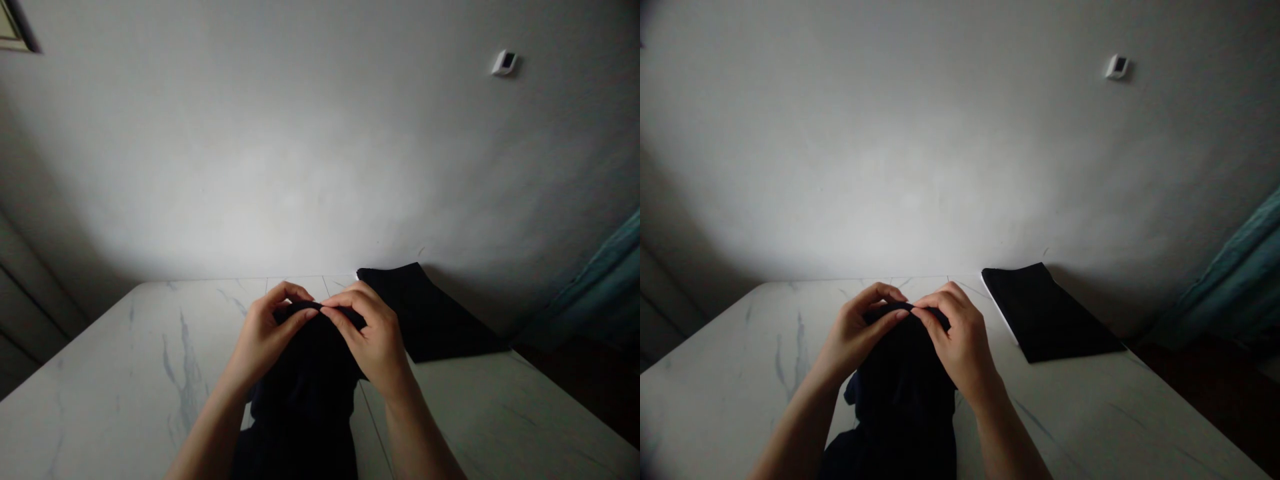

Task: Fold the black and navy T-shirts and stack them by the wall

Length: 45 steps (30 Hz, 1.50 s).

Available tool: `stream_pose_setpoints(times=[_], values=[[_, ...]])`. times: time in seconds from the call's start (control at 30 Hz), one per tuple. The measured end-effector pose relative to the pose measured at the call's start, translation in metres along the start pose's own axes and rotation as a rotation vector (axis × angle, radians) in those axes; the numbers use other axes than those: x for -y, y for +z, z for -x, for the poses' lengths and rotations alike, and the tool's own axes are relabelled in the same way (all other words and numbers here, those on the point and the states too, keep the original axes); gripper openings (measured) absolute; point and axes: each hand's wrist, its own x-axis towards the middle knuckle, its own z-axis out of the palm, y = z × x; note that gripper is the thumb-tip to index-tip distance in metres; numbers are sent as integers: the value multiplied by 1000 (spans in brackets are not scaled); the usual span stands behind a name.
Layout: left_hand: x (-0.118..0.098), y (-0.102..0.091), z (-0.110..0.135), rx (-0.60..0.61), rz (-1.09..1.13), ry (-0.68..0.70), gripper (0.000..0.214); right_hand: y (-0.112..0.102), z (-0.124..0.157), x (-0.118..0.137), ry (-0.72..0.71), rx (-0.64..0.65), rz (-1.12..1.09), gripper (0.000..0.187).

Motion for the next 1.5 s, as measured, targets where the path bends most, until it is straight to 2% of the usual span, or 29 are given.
stream_pose_setpoints(times=[0.13, 0.2, 0.27, 0.33, 0.4, 0.53, 0.7, 0.9, 1.0, 1.17, 1.3, 1.33, 1.43, 1.5], values=[[1, 5, 1, -176, 4, 60, 17, 1, 2, -13, 179, -17, 46, 7], [1, 7, 3, -190, 7, 121, 16, 5, 3, -16, 277, 99, -76, 6], [3, 8, 4, -186, 4, 193, 14, 10, 5, -16, 341, 270, -277, 19], [4, 10, 5, -179, -10, 243, 11, 16, 7, -12, 372, 376, -433, 31], [6, 11, 5, -165, -10, 264, 8, 22, 8, -6, 372, 341, -468, 27], [5, 14, 5, -158, 21, 253, 4, 29, 9, 1, 272, 148, -344, 10], [-3, 7, 5, -167, -42, 212, 7, 18, 4, -1, 199, 129, -314, 7], [-5, -6, 5, -31, -169, -3, 11, 0, 0, -8, 155, 86, -170, 10], [-4, -7, 4, -47, -180, -36, 7, -3, 1, -9, 110, 51, -108, 11], [-6, -6, 4, -171, -248, 56, 10, -4, 1, -10, 110, 47, -82, 12], [-7, -2, 6, -233, -352, 178, 10, -5, 2, -12, 188, 118, -120, 9], [-6, -1, 6, -227, -381, 205, 9, -5, 2, -12, 217, 148, -141, 8], [-3, 1, 8, -166, -429, 274, 7, -5, 2, -12, 274, 205, -184, 27], [-2, 1, 8, -121, -429, 316, 7, -5, 2, -12, 277, 223, -196, 27]])
